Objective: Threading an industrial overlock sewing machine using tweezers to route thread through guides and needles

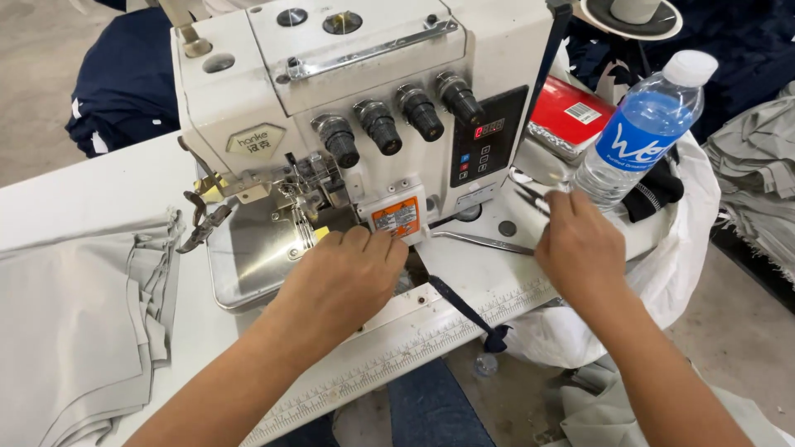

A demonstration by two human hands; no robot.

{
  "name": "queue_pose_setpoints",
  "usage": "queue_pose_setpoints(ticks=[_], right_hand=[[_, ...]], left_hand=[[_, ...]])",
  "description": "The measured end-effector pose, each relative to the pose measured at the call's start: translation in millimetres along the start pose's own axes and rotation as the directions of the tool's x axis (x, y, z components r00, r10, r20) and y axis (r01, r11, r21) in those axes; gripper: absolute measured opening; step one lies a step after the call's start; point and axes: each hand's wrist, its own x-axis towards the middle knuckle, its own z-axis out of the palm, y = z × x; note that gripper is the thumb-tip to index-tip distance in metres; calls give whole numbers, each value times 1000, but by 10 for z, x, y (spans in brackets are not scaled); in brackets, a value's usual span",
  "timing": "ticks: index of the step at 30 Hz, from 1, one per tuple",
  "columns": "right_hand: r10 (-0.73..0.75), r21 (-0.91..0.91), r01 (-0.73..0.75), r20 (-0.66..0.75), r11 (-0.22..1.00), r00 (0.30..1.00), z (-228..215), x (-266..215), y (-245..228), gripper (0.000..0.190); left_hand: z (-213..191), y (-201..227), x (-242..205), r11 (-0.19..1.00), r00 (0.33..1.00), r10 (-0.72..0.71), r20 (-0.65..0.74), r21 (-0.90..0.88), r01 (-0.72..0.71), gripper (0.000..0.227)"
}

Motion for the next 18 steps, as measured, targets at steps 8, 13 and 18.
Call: queue_pose_setpoints(ticks=[8,13,18], right_hand=[[-240,747,-232,465,623,852,-931,98,-811,29],[-317,744,-191,482,641,817,-870,224,-1030,23],[-325,715,-172,500,677,803,-971,208,-926,27]], left_hand=[[-35,2,19,999,999,21,-24,25,-20,4],[-35,43,-44,1000,998,8,-57,11,-8,4],[-171,-22,-71,999,999,41,29,1,-41,5]])
